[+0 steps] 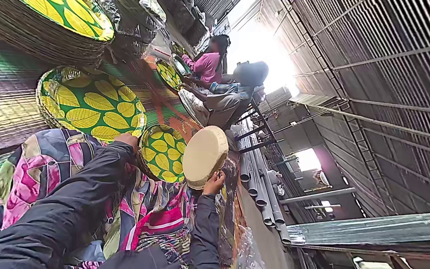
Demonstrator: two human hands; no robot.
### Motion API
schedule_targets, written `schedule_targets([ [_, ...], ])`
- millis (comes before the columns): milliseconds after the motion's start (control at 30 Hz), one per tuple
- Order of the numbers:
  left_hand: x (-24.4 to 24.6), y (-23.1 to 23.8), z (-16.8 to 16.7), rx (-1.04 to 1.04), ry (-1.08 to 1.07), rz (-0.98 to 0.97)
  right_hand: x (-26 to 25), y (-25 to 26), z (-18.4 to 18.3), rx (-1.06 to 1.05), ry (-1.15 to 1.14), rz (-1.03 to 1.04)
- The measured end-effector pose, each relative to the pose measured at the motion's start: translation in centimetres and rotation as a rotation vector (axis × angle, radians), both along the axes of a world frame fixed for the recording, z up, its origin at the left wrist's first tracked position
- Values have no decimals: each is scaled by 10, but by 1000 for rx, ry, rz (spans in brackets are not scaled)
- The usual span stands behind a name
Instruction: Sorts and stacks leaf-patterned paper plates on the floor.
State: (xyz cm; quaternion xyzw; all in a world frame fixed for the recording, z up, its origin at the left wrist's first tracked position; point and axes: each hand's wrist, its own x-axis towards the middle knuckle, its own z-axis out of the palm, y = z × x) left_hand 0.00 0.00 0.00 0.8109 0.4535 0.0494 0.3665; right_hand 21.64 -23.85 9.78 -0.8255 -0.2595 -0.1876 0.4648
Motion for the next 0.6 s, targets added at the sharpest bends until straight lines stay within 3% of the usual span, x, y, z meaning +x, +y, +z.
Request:
schedule_targets([
  [600,0,-2,3,5,32,-31,7,0,-12,-17,-13,80],
])
